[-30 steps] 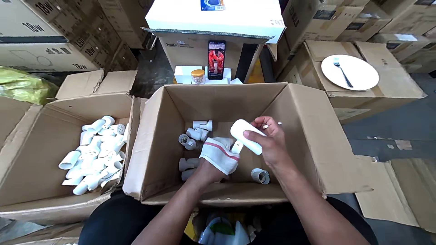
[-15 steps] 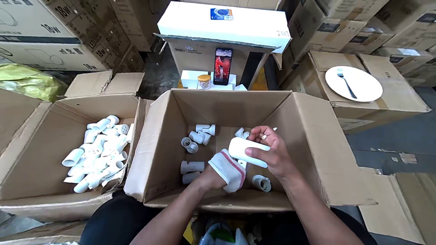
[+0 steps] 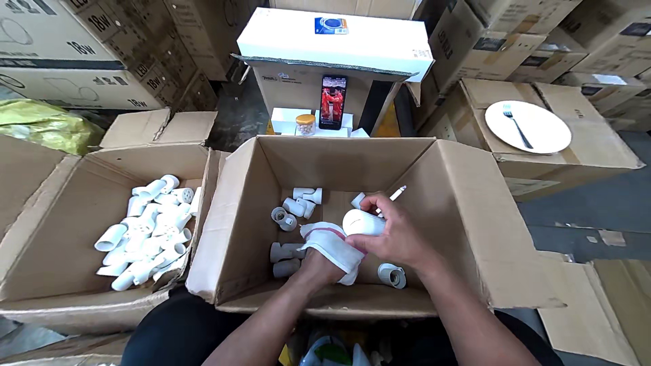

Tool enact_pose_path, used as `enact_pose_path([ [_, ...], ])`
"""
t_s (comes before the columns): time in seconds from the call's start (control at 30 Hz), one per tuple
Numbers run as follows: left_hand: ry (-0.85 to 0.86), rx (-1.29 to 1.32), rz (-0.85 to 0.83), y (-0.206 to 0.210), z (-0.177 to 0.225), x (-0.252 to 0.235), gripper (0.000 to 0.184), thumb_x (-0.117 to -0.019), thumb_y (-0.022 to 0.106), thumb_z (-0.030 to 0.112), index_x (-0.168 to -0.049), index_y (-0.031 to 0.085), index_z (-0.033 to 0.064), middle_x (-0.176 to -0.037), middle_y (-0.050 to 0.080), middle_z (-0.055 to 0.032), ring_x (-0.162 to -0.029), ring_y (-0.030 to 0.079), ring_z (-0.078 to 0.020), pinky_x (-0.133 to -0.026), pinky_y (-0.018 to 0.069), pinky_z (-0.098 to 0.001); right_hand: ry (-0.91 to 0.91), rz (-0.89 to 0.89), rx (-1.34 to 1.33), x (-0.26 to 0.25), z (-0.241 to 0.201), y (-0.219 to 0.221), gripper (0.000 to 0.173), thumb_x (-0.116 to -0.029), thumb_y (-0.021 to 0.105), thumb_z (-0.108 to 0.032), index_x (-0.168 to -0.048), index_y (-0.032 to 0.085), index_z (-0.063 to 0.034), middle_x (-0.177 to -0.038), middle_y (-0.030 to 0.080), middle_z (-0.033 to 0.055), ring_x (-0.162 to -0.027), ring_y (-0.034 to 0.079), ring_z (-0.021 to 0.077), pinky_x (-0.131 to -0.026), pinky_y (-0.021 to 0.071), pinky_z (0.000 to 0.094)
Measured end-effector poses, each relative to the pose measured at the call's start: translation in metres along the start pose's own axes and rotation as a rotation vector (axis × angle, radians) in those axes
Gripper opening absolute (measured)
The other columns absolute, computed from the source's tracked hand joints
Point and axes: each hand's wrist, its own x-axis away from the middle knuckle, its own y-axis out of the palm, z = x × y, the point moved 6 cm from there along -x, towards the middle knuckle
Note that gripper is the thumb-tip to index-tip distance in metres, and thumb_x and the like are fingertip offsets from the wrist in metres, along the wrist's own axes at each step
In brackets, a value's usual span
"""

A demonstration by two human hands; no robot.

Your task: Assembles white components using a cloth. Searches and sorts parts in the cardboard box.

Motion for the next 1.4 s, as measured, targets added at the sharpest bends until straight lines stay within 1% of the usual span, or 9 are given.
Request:
enact_pose_path([
  [0.2, 0.121, 0.039, -0.171, 0.000, 0.016, 0.002, 0.041, -0.0879, 0.077, 0.028, -0.117, 0.069, 0.0002, -0.113, 0.072, -0.0127, -0.111, 0.066, -0.0180, -0.103, 0.0498, -0.0382, -0.099, 0.116, 0.078, 0.004, -0.006, -0.004, 0.062, -0.0724, 0.083, -0.058, -0.107, 0.071, -0.0080, -0.100, 0.072, 0.0064, -0.088, 0.069, 0.0147, -0.078, 0.0594, 0.0378],
  [0.33, 0.123, -0.038, -0.412, 0.011, 0.015, -0.003, 0.045, -0.0855, 0.080, 0.027, -0.118, 0.067, -0.0003, -0.115, 0.070, -0.0158, -0.113, 0.064, -0.0247, -0.102, 0.0487, -0.0471, -0.180, 0.110, 0.124, 0.014, -0.007, -0.003, 0.058, -0.0733, 0.083, -0.056, -0.105, 0.071, -0.0080, -0.099, 0.073, 0.0074, -0.089, 0.069, 0.0165, -0.077, 0.0595, 0.0397],
  [0.53, 0.002, -0.079, -0.051, -0.001, 0.011, 0.005, 0.053, -0.0871, 0.075, 0.043, -0.119, 0.069, 0.0014, -0.119, 0.071, -0.0171, -0.118, 0.064, -0.0283, -0.106, 0.0466, -0.0487, -0.205, 0.236, 0.066, 0.018, -0.018, 0.000, 0.056, -0.0720, 0.084, -0.054, -0.101, 0.069, -0.0081, -0.102, 0.072, 0.0070, -0.093, 0.069, 0.0137, -0.079, 0.0595, 0.0337],
  [0.7, 0.171, -0.110, 0.280, -0.004, 0.002, 0.017, 0.051, -0.0831, 0.078, 0.041, -0.111, 0.073, -0.0015, -0.110, 0.073, -0.0223, -0.111, 0.068, -0.0385, -0.100, 0.0483, -0.0596, -0.307, 0.326, 0.081, 0.016, -0.031, 0.001, 0.050, -0.0708, 0.085, -0.048, -0.097, 0.069, -0.0078, -0.101, 0.073, 0.0079, -0.095, 0.070, 0.0154, -0.080, 0.0598, 0.0338],
  [1.0, 0.057, 0.175, 0.118, -0.012, 0.024, 0.007, 0.043, -0.0824, 0.082, 0.023, -0.115, 0.069, -0.0025, -0.108, 0.073, -0.0127, -0.107, 0.067, -0.0146, -0.101, 0.0501, -0.0344, -0.222, 0.411, 0.035, 0.005, -0.006, -0.029, 0.049, -0.0690, 0.085, -0.041, -0.098, 0.069, -0.0047, -0.100, 0.071, 0.0076, -0.087, 0.068, 0.0093, -0.074, 0.0593, 0.0272],
  [1.2, 0.348, 0.100, 0.237, 0.001, 0.012, 0.016, 0.056, -0.0775, 0.086, 0.034, -0.117, 0.070, -0.0011, -0.112, 0.074, -0.0166, -0.110, 0.069, -0.0255, -0.101, 0.0529, -0.0479, -0.074, 0.528, 0.173, 0.005, 0.013, -0.055, 0.052, -0.0691, 0.085, -0.041, -0.101, 0.068, -0.0038, -0.100, 0.070, 0.0111, -0.084, 0.069, 0.0181, -0.072, 0.0594, 0.0405],
  [1.3, 0.193, 0.253, 0.268, -0.008, 0.009, 0.018, 0.053, -0.0727, 0.089, 0.025, -0.113, 0.069, -0.0034, -0.105, 0.074, -0.0101, -0.103, 0.069, -0.0103, -0.098, 0.0534, -0.0298, -0.119, 0.605, 0.228, 0.009, 0.009, -0.056, 0.051, -0.0688, 0.085, -0.040, -0.098, 0.068, -0.0016, -0.100, 0.071, 0.0139, -0.085, 0.070, 0.0199, -0.070, 0.0589, 0.0387],
  [1.33, 0.124, 0.194, 0.291, -0.014, 0.011, 0.019, 0.049, -0.0775, 0.086, 0.024, -0.114, 0.070, -0.0046, -0.107, 0.074, -0.0129, -0.106, 0.069, -0.0141, -0.101, 0.0518, -0.0328, -0.159, 0.638, 0.228, 0.010, 0.005, -0.058, 0.051, -0.0692, 0.086, -0.037, -0.098, 0.068, 0.0002, -0.100, 0.070, 0.0161, -0.086, 0.070, 0.0210, -0.071, 0.0590, 0.0379],
  [1.4, 0.070, 0.036, 0.358, -0.026, 0.016, 0.015, 0.042, -0.0869, 0.078, 0.020, -0.117, 0.070, -0.0081, -0.116, 0.071, -0.0258, -0.116, 0.066, -0.0361, -0.105, 0.0451, -0.0542, -0.236, 0.699, 0.212, 0.010, -0.001, -0.066, 0.051, -0.0699, 0.087, -0.033, -0.099, 0.064, 0.0023, -0.102, 0.068, 0.0182, -0.092, 0.068, 0.0211, -0.076, 0.0579, 0.0347],
])
